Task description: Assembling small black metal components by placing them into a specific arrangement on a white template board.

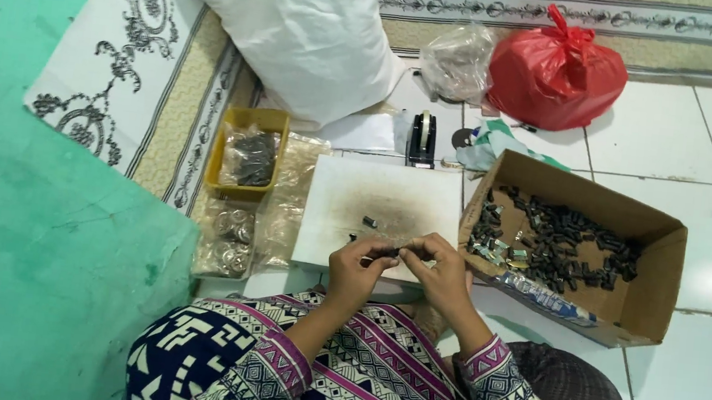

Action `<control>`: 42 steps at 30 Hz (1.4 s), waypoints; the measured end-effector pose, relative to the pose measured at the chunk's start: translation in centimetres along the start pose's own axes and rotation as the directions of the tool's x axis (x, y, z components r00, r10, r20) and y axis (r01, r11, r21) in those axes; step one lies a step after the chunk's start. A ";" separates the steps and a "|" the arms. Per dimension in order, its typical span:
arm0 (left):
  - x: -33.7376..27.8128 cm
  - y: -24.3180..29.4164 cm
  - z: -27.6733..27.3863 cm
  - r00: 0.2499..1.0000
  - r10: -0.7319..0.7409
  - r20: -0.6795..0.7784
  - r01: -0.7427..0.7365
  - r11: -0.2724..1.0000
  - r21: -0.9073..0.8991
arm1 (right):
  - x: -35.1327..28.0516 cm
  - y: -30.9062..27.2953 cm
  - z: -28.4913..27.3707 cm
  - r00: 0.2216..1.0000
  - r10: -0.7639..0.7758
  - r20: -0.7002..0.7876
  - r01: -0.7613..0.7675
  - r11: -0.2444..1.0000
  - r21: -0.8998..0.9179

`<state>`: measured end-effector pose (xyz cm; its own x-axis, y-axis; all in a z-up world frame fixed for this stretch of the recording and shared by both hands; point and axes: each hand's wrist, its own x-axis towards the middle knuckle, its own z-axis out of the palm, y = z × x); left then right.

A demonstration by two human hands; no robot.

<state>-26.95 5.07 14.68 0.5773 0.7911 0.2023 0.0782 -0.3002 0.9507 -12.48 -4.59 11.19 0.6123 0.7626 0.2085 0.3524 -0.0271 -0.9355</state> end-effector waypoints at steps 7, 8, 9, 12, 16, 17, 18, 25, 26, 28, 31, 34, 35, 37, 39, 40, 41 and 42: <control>-1.4 -2.1 -2.1 0.998 0.054 -0.016 -0.053 0.998 0.023 | -1.7 -1.3 2.1 1.000 0.031 -0.002 -0.031 0.999 0.021; -1.6 -2.7 -2.1 0.998 0.054 -0.023 -0.054 0.998 0.018 | -1.8 -1.5 2.2 1.000 0.020 -0.001 -0.020 1.000 0.010; -1.7 -3.2 -2.0 0.998 0.055 -0.027 -0.054 0.998 0.012 | -1.9 -1.7 2.3 1.000 0.011 -0.003 -0.011 1.000 -0.002; -1.9 -4.0 -1.9 0.999 0.027 -0.017 -0.028 0.999 -0.033 | -2.2 -1.1 2.5 1.000 -0.021 0.010 0.022 0.997 -0.076; -1.9 -4.9 -1.8 1.000 0.005 -0.016 -0.006 1.000 -0.031 | -2.0 -1.9 2.4 0.998 -0.041 0.047 0.047 0.990 -0.135; -1.9 -5.0 -1.8 1.000 -0.025 0.008 0.025 0.999 -0.026 | -1.8 -2.0 2.3 0.996 -0.012 0.091 0.031 0.977 -0.210; -1.9 -5.2 -1.7 0.998 -0.054 0.033 0.055 0.998 -0.020 | -1.7 -2.1 2.2 0.991 0.020 0.133 0.019 0.959 -0.284; -1.8 -7.5 -1.2 0.992 -0.092 0.088 0.092 0.996 -0.001 | 0.3 -4.7 1.6 0.925 0.230 0.304 -0.056 0.871 -0.488; -1.9 -7.8 -1.0 0.994 -0.063 0.093 0.061 0.998 0.015 | 0.7 -5.6 1.5 0.902 0.258 0.347 -0.049 0.859 -0.510; -1.7 -7.7 -1.1 0.995 -0.036 0.096 0.034 0.999 0.029 | 1.0 -6.2 1.4 0.874 0.288 0.391 -0.039 0.845 -0.533; -0.5 -6.3 -1.9 0.993 -0.081 0.082 0.081 0.997 0.001 | 1.6 -4.8 1.7 0.900 0.272 0.341 -0.098 0.888 -0.449; 1.2 -5.3 -2.6 0.998 -0.056 0.008 0.056 0.998 -0.012 | 2.4 -4.6 2.8 0.935 0.291 0.202 -0.221 0.925 -0.308; 1.5 -5.1 -2.8 0.999 -0.026 -0.022 0.026 1.000 -0.002 | 2.6 -5.5 3.4 0.941 0.291 0.171 -0.241 0.935 -0.261; 2.1 -4.6 -3.5 0.999 0.001 -0.053 -0.001 1.000 0.010 | 3.0 -6.1 4.5 0.945 0.293 0.144 -0.259 0.942 -0.213; 2.6 -3.8 -4.4 0.997 0.026 -0.070 -0.023 0.999 0.040 | 3.4 -5.2 5.6 0.946 0.290 0.144 -0.252 0.938 -0.237; 2.9 -3.9 -4.9 0.997 0.023 -0.071 -0.021 0.999 0.041 | 4.0 -4.4 5.9 0.945 0.292 0.146 -0.253 0.938 -0.237; 3.3 -3.9 -5.4 0.999 0.012 -0.035 -0.008 0.992 0.123 | 4.5 -3.5 6.2 0.950 0.278 0.139 -0.236 0.937 -0.257; 3.6 -3.9 -5.9 1.000 -0.002 -0.001 0.002 0.979 0.205 | 5.1 -2.7 6.5 0.955 0.264 0.133 -0.220 0.935 -0.277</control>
<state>-29.92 12.26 13.06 0.5765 0.7921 0.2004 0.2447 -0.4014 0.8826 -14.92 3.57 12.94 0.5839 0.8072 -0.0860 0.3907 -0.3723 -0.8418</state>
